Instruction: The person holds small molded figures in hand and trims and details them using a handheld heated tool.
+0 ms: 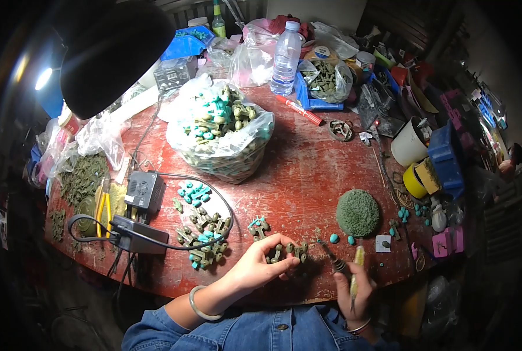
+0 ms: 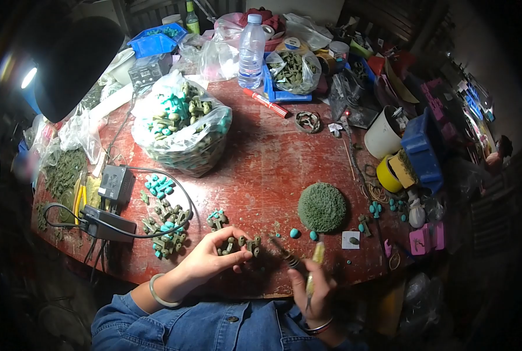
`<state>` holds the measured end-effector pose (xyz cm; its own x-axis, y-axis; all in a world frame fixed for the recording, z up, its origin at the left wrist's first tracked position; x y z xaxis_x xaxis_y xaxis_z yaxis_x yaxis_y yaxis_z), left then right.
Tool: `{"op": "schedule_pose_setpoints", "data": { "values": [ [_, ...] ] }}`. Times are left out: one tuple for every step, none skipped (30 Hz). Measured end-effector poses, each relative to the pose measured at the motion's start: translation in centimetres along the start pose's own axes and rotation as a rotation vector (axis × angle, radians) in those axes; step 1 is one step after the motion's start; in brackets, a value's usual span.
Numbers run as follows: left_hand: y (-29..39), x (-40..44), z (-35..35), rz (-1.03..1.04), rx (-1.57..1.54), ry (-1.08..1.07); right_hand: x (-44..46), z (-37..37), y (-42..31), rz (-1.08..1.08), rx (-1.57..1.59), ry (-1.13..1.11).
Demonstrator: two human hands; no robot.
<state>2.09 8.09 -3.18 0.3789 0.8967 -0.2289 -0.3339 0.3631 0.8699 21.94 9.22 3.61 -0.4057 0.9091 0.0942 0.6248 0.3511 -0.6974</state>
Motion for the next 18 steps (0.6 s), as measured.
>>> {"op": "schedule_pose_setpoints", "data": {
  "values": [
    [0.0,0.0,0.0,-0.006,0.002,0.001,0.3,-0.9,-0.1,0.007,-0.092,0.039],
    [0.0,0.0,0.0,-0.006,0.002,0.001,0.3,-1.8,0.4,0.017,-0.158,0.088],
    [0.0,0.0,0.1,0.002,-0.007,-0.006,0.3,-2.7,1.0,0.027,-0.223,0.137],
    [0.1,0.0,0.2,0.01,-0.016,-0.014,0.4,-3.5,1.1,0.048,-0.295,0.169],
    [0.2,0.0,0.1,0.011,-0.017,-0.014,0.4,-4.4,1.1,0.068,-0.367,0.201],
    [0.1,0.0,0.2,0.005,-0.018,-0.021,0.6,-5.0,1.2,0.072,-0.391,0.207],
    [0.1,0.0,0.3,0.0,-0.019,-0.029,0.7,-5.3,1.5,0.063,-0.413,0.205],
    [0.1,0.1,0.3,-0.001,-0.019,-0.03,0.8,-5.4,1.5,0.056,-0.435,0.202],
    [0.1,0.1,0.3,0.005,-0.04,-0.035,0.9,-5.5,1.4,0.05,-0.455,0.2],
    [0.1,0.1,0.4,0.011,-0.061,-0.04,0.9,-5.5,1.5,0.051,-0.455,0.201],
    [0.1,0.1,0.3,0.01,-0.06,-0.04,1.0,-5.3,1.7,0.058,-0.458,0.171],
    [0.0,0.1,0.3,0.006,-0.07,-0.042,1.0,-5.1,1.8,0.065,-0.46,0.14],
    [0.0,0.1,0.3,0.001,-0.081,-0.043,1.0,-5.1,1.8,0.066,-0.459,0.141],
    [0.0,0.1,0.3,0.0,-0.08,-0.043,1.1,-5.1,1.9,0.072,-0.457,0.135],
    [0.1,0.1,0.3,-0.002,-0.081,-0.039,1.1,-5.0,1.9,0.078,-0.456,0.129],
    [0.1,0.1,0.4,-0.005,-0.082,-0.036,1.1,-5.1,2.0,0.081,-0.455,0.131],
    [0.1,0.1,0.4,-0.006,-0.081,-0.038,1.1,-5.1,2.1,0.074,-0.45,0.129],
    [0.1,0.1,0.4,-0.008,-0.084,-0.038,1.1,-5.1,2.2,0.066,-0.445,0.127]
  ]
}}
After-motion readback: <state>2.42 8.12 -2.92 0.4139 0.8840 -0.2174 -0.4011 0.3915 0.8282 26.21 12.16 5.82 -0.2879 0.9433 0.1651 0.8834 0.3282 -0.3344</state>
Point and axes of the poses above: each hand's wrist, its own x-axis towards the middle knuckle, its own z-axis out of the palm, y = z × x, the point moved 9 cm from there along x, towards the middle knuckle, and after that the axes turned 13 degrees about -y, right-handed, at the moved point
